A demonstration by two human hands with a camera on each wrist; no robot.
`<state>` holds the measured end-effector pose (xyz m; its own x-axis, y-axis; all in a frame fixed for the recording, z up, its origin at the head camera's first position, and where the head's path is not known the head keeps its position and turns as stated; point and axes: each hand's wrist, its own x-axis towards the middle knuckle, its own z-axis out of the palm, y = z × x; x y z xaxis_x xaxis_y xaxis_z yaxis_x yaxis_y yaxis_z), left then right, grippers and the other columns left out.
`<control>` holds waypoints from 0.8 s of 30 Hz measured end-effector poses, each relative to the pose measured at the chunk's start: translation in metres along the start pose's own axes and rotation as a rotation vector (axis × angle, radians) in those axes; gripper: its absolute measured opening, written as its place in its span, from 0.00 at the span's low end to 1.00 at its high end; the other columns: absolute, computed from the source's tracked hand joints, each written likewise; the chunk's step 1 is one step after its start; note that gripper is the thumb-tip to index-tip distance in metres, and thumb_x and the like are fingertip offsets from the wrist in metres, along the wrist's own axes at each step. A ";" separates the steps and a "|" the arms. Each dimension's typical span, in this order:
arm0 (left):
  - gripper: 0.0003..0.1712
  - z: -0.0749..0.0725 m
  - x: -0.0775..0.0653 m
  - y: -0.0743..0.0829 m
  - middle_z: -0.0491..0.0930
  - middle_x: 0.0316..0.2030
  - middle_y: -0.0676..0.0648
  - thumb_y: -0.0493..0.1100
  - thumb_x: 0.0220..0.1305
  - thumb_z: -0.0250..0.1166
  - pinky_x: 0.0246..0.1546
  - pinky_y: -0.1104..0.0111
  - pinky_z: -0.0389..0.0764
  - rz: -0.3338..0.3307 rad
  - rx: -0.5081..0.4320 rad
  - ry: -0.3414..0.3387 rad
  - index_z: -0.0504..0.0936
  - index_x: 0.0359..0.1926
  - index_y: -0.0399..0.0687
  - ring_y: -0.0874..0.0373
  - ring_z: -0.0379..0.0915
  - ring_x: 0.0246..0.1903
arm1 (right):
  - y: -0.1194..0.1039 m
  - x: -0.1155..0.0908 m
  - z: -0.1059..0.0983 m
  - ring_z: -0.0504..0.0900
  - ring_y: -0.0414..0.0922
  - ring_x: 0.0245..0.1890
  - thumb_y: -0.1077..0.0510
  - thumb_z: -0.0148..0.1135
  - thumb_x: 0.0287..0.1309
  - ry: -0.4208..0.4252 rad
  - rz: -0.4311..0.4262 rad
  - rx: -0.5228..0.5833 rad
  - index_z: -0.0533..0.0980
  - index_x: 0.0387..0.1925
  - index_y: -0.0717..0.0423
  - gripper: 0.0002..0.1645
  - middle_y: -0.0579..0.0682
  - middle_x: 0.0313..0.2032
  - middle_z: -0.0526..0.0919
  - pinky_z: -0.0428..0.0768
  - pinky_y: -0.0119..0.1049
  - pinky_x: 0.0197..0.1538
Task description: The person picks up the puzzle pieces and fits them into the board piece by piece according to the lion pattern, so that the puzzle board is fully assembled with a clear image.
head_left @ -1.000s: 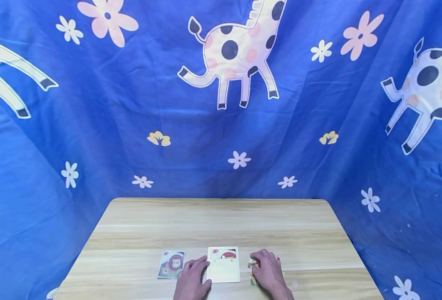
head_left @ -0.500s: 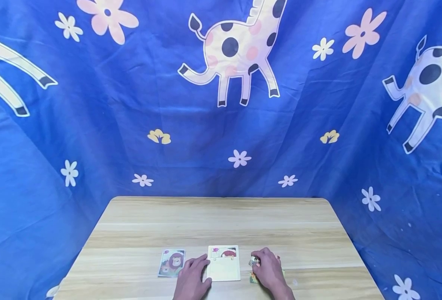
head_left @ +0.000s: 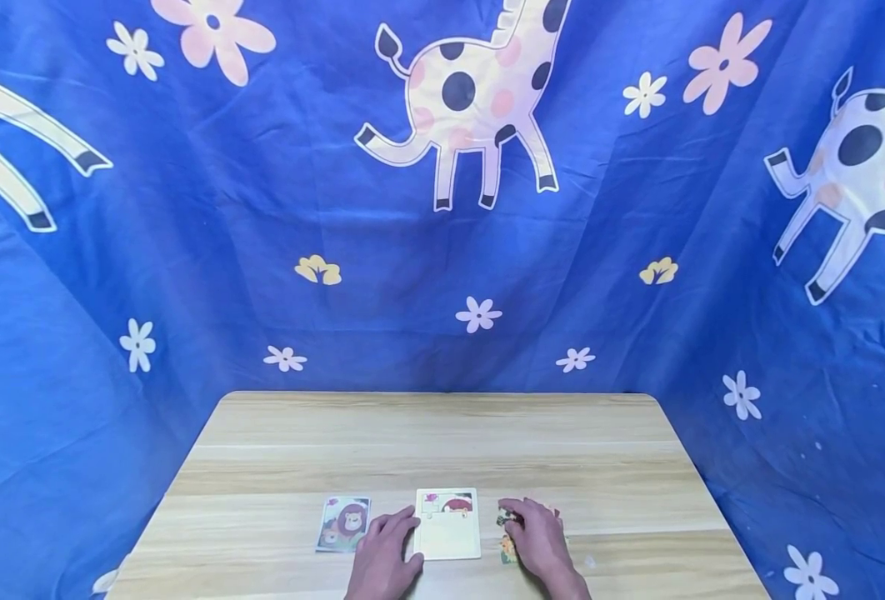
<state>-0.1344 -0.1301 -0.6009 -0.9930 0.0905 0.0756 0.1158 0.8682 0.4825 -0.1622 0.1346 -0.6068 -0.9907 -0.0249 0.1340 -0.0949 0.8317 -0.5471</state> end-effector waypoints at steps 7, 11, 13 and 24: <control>0.28 0.001 0.000 0.001 0.77 0.59 0.53 0.50 0.42 0.68 0.50 0.49 0.73 0.006 0.006 0.013 0.81 0.50 0.53 0.49 0.69 0.55 | -0.005 0.002 0.001 0.74 0.27 0.28 0.51 0.71 0.48 0.006 0.016 0.076 0.83 0.41 0.39 0.14 0.26 0.23 0.77 0.73 0.54 0.51; 0.28 0.001 0.000 0.000 0.77 0.59 0.54 0.50 0.42 0.68 0.51 0.49 0.73 -0.001 0.005 0.018 0.82 0.50 0.53 0.49 0.69 0.56 | -0.008 0.003 0.002 0.72 0.26 0.26 0.47 0.70 0.49 -0.012 0.015 0.108 0.83 0.41 0.38 0.14 0.26 0.22 0.77 0.76 0.37 0.42; 0.28 0.000 0.000 0.001 0.77 0.59 0.54 0.50 0.42 0.69 0.50 0.49 0.73 0.000 0.003 0.015 0.82 0.50 0.53 0.49 0.69 0.56 | -0.009 0.002 0.003 0.72 0.27 0.25 0.47 0.70 0.49 -0.016 0.015 0.121 0.83 0.41 0.38 0.15 0.27 0.22 0.78 0.74 0.31 0.37; 0.29 0.000 0.000 0.000 0.77 0.60 0.54 0.50 0.42 0.69 0.51 0.49 0.73 -0.009 0.000 0.006 0.81 0.51 0.53 0.49 0.68 0.56 | -0.020 0.003 0.013 0.72 0.26 0.25 0.53 0.67 0.55 -0.027 -0.062 0.154 0.83 0.46 0.43 0.15 0.32 0.25 0.80 0.72 0.27 0.30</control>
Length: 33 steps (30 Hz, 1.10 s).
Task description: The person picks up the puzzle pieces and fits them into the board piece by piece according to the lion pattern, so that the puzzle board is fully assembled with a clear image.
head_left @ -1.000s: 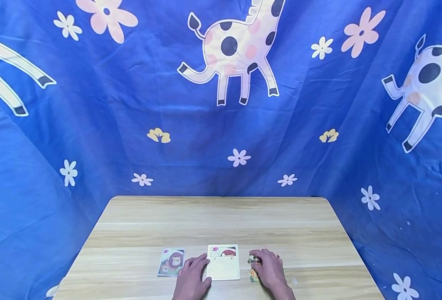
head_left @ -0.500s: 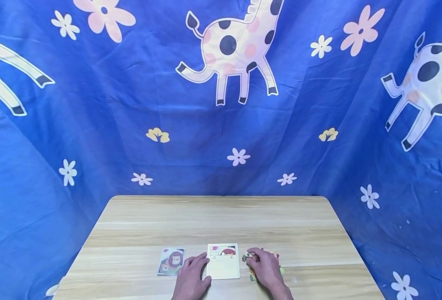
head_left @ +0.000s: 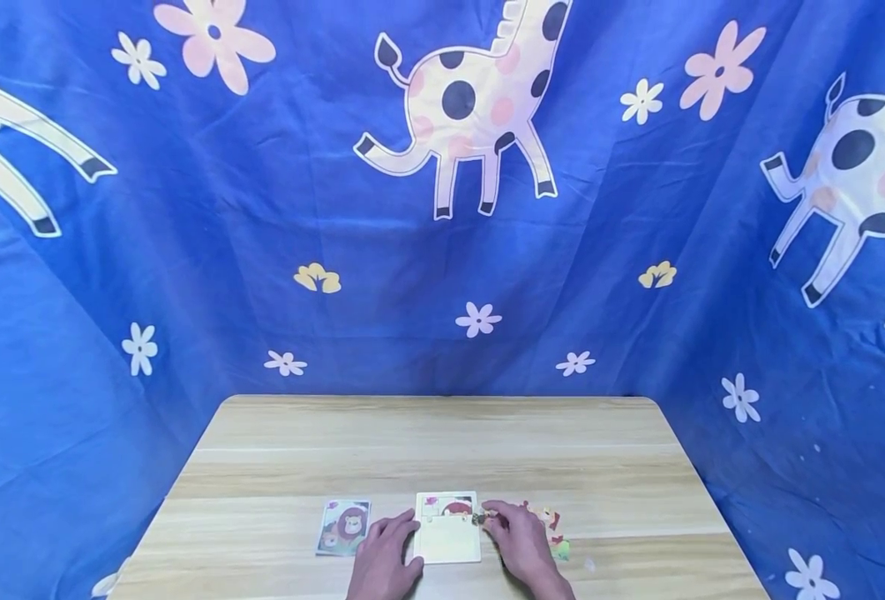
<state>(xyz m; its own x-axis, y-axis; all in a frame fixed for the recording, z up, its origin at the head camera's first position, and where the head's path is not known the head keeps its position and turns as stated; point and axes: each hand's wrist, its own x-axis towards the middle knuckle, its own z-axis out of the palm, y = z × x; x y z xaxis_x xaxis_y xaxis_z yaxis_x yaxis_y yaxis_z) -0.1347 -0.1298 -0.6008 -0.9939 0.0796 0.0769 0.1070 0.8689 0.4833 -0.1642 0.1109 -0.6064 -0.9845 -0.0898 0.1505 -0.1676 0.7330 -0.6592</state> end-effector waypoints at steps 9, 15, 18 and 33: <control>0.29 -0.001 -0.002 0.001 0.76 0.60 0.54 0.50 0.42 0.69 0.51 0.49 0.73 0.007 0.000 -0.007 0.81 0.51 0.54 0.49 0.68 0.56 | -0.008 0.001 0.009 0.68 0.26 0.21 0.53 0.66 0.55 -0.051 0.017 0.038 0.82 0.43 0.42 0.12 0.30 0.22 0.76 0.68 0.25 0.28; 0.29 0.000 -0.003 -0.001 0.77 0.59 0.54 0.50 0.42 0.69 0.50 0.49 0.73 0.011 0.005 0.002 0.81 0.51 0.53 0.49 0.69 0.56 | -0.016 0.000 0.015 0.70 0.27 0.24 0.53 0.66 0.55 -0.062 0.005 0.028 0.83 0.44 0.41 0.13 0.30 0.24 0.77 0.69 0.26 0.30; 0.29 0.000 -0.002 -0.001 0.77 0.59 0.54 0.50 0.42 0.69 0.50 0.49 0.73 0.008 0.003 0.005 0.81 0.50 0.54 0.49 0.69 0.56 | -0.017 0.001 0.017 0.74 0.27 0.28 0.53 0.66 0.55 -0.059 -0.013 0.023 0.83 0.44 0.42 0.13 0.29 0.25 0.80 0.74 0.28 0.33; 0.28 0.000 0.000 0.000 0.76 0.60 0.54 0.50 0.43 0.68 0.50 0.49 0.73 0.005 -0.003 -0.005 0.81 0.51 0.53 0.49 0.68 0.56 | -0.029 0.007 0.025 0.70 0.27 0.23 0.58 0.65 0.53 -0.130 -0.019 0.072 0.81 0.50 0.35 0.22 0.33 0.29 0.83 0.69 0.23 0.28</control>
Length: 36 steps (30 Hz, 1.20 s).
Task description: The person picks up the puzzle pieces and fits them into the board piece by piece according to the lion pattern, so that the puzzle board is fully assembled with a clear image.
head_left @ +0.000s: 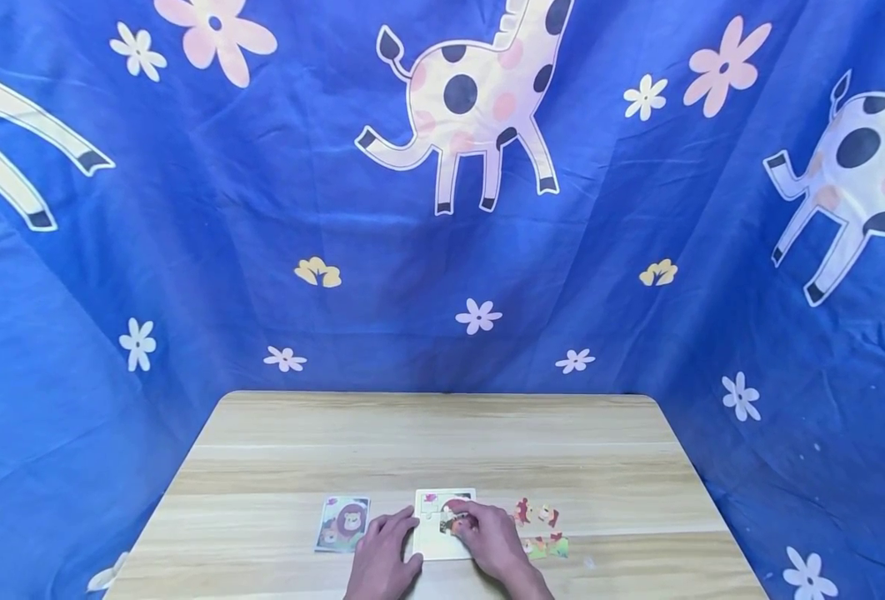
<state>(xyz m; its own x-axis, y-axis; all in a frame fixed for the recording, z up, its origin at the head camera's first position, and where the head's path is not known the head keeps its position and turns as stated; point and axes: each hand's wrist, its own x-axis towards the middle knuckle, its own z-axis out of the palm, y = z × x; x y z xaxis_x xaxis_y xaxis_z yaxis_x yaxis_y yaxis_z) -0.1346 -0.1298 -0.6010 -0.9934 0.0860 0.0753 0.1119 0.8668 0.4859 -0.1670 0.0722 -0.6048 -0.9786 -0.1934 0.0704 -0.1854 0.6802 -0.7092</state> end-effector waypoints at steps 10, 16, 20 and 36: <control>0.28 0.000 0.000 0.000 0.76 0.61 0.52 0.50 0.45 0.68 0.52 0.47 0.72 0.001 -0.014 -0.010 0.80 0.52 0.51 0.48 0.68 0.57 | -0.004 0.001 0.003 0.73 0.26 0.28 0.51 0.68 0.53 -0.001 -0.031 -0.048 0.82 0.48 0.38 0.18 0.28 0.27 0.81 0.73 0.27 0.34; 0.28 -0.001 0.000 0.000 0.76 0.60 0.52 0.50 0.44 0.67 0.52 0.47 0.72 0.006 -0.004 -0.001 0.81 0.51 0.52 0.49 0.68 0.56 | -0.005 0.004 0.009 0.76 0.28 0.31 0.49 0.68 0.52 0.045 -0.094 -0.136 0.82 0.44 0.35 0.15 0.26 0.27 0.81 0.71 0.33 0.37; 0.27 -0.001 0.000 0.000 0.77 0.60 0.53 0.50 0.45 0.68 0.51 0.48 0.73 0.015 0.006 0.012 0.81 0.51 0.52 0.49 0.69 0.56 | -0.006 0.006 0.012 0.78 0.30 0.33 0.51 0.68 0.52 0.056 -0.115 -0.158 0.82 0.42 0.35 0.14 0.26 0.28 0.82 0.67 0.32 0.36; 0.28 -0.004 -0.003 0.004 0.76 0.60 0.52 0.49 0.44 0.68 0.51 0.48 0.73 0.019 0.003 0.004 0.80 0.51 0.52 0.49 0.69 0.56 | -0.014 0.008 0.020 0.82 0.39 0.42 0.48 0.66 0.54 0.036 -0.063 -0.225 0.82 0.45 0.35 0.15 0.33 0.40 0.85 0.68 0.33 0.38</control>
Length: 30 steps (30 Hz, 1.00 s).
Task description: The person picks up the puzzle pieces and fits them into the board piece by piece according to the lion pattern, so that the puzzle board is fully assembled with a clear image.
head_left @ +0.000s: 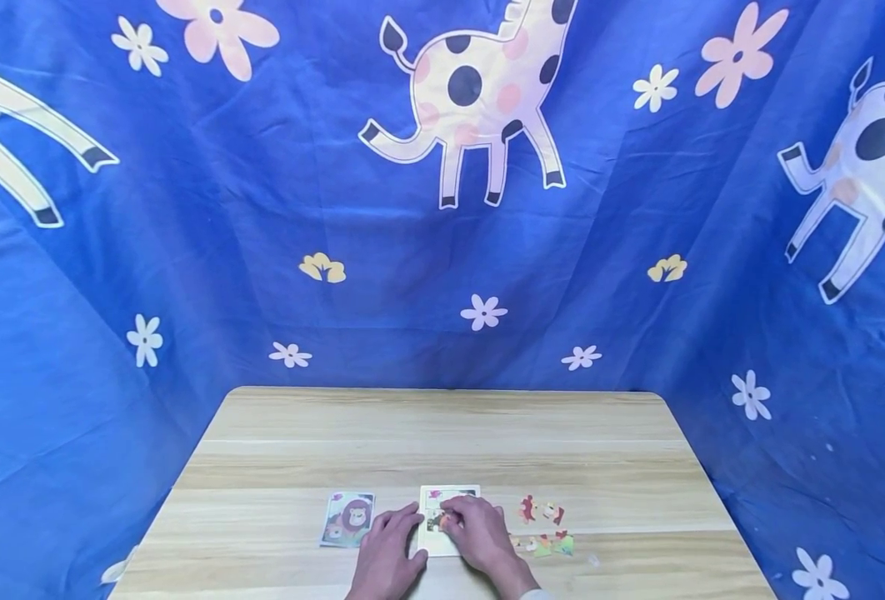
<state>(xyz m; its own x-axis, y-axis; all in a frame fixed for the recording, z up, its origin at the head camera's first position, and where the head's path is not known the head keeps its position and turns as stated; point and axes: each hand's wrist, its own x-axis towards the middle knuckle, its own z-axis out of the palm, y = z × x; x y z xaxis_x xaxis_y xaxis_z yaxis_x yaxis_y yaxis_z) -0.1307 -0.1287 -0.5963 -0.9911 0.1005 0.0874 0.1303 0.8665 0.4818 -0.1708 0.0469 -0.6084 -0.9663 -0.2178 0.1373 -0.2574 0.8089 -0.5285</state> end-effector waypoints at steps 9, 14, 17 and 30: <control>0.28 0.002 0.000 -0.001 0.77 0.60 0.53 0.49 0.44 0.69 0.52 0.49 0.73 0.004 0.005 0.032 0.81 0.51 0.52 0.50 0.69 0.55 | -0.003 0.002 0.002 0.82 0.39 0.44 0.51 0.65 0.54 -0.006 0.020 -0.006 0.82 0.46 0.35 0.16 0.35 0.41 0.86 0.68 0.32 0.38; 0.28 0.001 0.000 0.000 0.77 0.60 0.53 0.50 0.45 0.69 0.52 0.49 0.73 0.001 0.002 0.027 0.81 0.51 0.51 0.50 0.69 0.55 | -0.004 0.002 0.002 0.81 0.36 0.41 0.49 0.67 0.52 -0.001 0.025 -0.003 0.82 0.45 0.36 0.16 0.31 0.35 0.83 0.66 0.31 0.38; 0.28 0.000 0.000 0.001 0.76 0.60 0.52 0.49 0.45 0.68 0.53 0.48 0.72 0.001 -0.002 0.015 0.80 0.52 0.51 0.49 0.69 0.56 | -0.003 0.001 0.003 0.79 0.34 0.38 0.49 0.68 0.51 0.008 0.021 0.000 0.82 0.44 0.37 0.15 0.29 0.31 0.81 0.65 0.31 0.37; 0.28 0.003 0.000 -0.001 0.76 0.60 0.53 0.50 0.46 0.69 0.51 0.49 0.73 0.017 0.005 0.043 0.81 0.51 0.51 0.50 0.69 0.56 | -0.003 0.000 0.007 0.76 0.31 0.35 0.47 0.70 0.48 0.027 -0.049 -0.069 0.83 0.39 0.35 0.12 0.33 0.34 0.80 0.63 0.31 0.36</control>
<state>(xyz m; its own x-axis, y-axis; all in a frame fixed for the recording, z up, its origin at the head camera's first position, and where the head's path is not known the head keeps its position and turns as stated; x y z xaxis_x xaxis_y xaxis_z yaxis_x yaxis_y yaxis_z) -0.1309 -0.1280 -0.5990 -0.9866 0.0946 0.1331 0.1473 0.8672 0.4756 -0.1698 0.0407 -0.6126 -0.9521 -0.2438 0.1844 -0.3029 0.8338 -0.4616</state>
